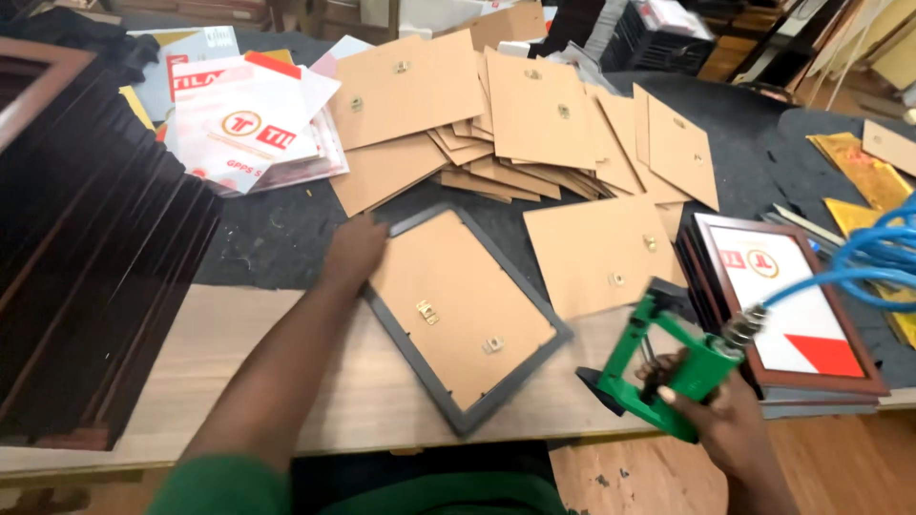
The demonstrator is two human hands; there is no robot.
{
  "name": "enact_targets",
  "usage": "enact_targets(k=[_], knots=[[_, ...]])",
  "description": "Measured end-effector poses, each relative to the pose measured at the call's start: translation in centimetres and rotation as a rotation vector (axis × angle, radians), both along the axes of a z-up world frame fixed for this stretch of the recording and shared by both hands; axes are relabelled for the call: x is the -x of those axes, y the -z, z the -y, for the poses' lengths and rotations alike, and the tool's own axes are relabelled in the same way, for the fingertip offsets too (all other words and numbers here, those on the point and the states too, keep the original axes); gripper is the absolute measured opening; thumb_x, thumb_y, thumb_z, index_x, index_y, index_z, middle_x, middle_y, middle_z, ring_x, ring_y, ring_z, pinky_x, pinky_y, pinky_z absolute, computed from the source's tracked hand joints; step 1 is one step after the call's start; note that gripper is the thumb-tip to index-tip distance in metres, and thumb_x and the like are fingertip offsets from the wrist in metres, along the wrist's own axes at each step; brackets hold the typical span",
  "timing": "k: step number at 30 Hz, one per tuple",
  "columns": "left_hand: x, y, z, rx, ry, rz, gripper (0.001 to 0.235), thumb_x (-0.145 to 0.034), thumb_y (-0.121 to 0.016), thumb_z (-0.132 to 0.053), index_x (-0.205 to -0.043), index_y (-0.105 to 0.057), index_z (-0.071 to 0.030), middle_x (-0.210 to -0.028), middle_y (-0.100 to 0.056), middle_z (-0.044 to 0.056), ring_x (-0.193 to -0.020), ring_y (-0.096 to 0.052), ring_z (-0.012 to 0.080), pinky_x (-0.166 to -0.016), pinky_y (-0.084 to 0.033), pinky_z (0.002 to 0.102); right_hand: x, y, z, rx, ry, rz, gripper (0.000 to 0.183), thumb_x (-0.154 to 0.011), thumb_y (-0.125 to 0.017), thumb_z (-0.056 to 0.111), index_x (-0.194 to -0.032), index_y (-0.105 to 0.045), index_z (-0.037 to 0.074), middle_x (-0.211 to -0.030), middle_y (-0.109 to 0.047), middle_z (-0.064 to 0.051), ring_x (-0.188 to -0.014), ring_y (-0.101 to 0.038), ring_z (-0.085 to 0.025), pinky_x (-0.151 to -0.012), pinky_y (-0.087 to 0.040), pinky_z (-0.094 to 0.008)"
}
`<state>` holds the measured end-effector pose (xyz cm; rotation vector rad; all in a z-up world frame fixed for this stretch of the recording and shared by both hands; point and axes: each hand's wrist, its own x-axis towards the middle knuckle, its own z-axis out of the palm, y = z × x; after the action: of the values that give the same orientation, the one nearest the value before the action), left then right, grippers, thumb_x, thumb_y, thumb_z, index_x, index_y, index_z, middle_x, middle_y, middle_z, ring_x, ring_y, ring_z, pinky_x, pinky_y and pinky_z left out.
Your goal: The person places a hardboard backing panel into a picture frame lying on the workbench, then uses a pneumatic staple gun to staple the backing into the frame along its edges. Finished frames are stacked into a large pile beside the bench, and new frames and backing boards are taken from stacks to repeat the assembly.
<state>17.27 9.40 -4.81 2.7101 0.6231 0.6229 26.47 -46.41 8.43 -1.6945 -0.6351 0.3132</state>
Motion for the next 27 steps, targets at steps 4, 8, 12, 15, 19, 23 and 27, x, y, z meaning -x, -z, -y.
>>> enact_targets(k=[4,8,12,15,19,23,27], knots=[[6.2,-2.2,2.5,-0.09,-0.04,-0.06,0.016,-0.096,-0.058,-0.013,-0.097,-0.072,-0.007,-0.11,-0.065,0.018,-0.106,-0.064,0.0395,-0.091,-0.053,0.052,0.3,0.8,-4.2,0.156,-0.015,-0.04,0.043,-0.08,-0.076,-0.001,-0.121,-0.063,-0.005,-0.111,-0.075,-0.017,-0.104,-0.073,-0.027,-0.091,-0.057,-0.041],[11.0,-1.8,3.5,0.024,-0.232,-0.138,0.015,-0.09,-0.061,-0.011,-0.1,-0.07,-0.003,-0.108,-0.063,0.022,-0.102,-0.063,0.0426,-0.086,-0.052,0.054,0.9,3.4,-11.1,0.04,-0.165,-0.055,0.052,-0.079,-0.076,-0.001,-0.127,-0.057,0.001,-0.116,-0.071,-0.011,-0.111,-0.069,-0.022,-0.096,-0.055,-0.04],[13.6,3.1,4.2,0.052,-0.231,0.078,0.025,-0.086,-0.071,-0.02,-0.098,-0.073,0.001,-0.115,-0.062,0.028,-0.1,-0.062,0.045,-0.085,-0.051,0.054,4.0,3.6,-18.7,-0.078,-0.364,0.006,0.039,-0.085,-0.074,-0.003,-0.12,-0.058,0.0,-0.114,-0.074,-0.013,-0.111,-0.071,-0.024,-0.099,-0.057,-0.041],[17.6,-3.3,7.9,0.432,-0.201,0.103,0.025,-0.092,-0.066,-0.015,-0.111,-0.076,-0.004,-0.096,-0.065,0.021,-0.095,-0.064,0.0395,-0.086,-0.051,0.05,6.3,3.9,-22.9,0.021,-0.396,0.063,0.042,-0.084,-0.072,0.0,-0.122,-0.056,0.003,-0.119,-0.073,-0.011,-0.114,-0.07,-0.023,-0.1,-0.056,-0.039],[21.0,-2.8,10.2,0.451,-0.219,0.23,0.025,-0.091,-0.065,-0.009,-0.113,-0.077,-0.006,-0.091,-0.065,0.019,-0.089,-0.064,0.0372,-0.083,-0.052,0.047,9.4,2.9,-26.8,0.202,-0.442,0.175,0.042,-0.084,-0.077,0.005,-0.12,-0.058,0.003,-0.116,-0.075,-0.011,-0.11,-0.073,-0.024,-0.097,-0.056,-0.039],[22.1,-2.3,11.1,0.304,-0.246,0.337,0.022,-0.088,-0.067,-0.002,-0.107,-0.078,-0.004,-0.087,-0.065,0.018,-0.088,-0.061,0.0377,-0.081,-0.049,0.048,10.7,3.2,-29.1,0.212,-0.519,0.188,0.041,-0.084,-0.076,0.007,-0.121,-0.059,0.003,-0.115,-0.077,-0.01,-0.111,-0.074,-0.023,-0.097,-0.056,-0.038],[22.4,-2.1,11.0,0.272,-0.197,0.373,0.026,-0.085,-0.065,0.002,-0.108,-0.076,-0.002,-0.092,-0.065,0.017,-0.092,-0.06,0.0379,-0.082,-0.048,0.048,11.9,2.9,-30.9,0.224,-0.536,0.169,0.04,-0.085,-0.075,0.007,-0.121,-0.059,0.004,-0.114,-0.077,-0.008,-0.109,-0.074,-0.022,-0.096,-0.056,-0.037]])
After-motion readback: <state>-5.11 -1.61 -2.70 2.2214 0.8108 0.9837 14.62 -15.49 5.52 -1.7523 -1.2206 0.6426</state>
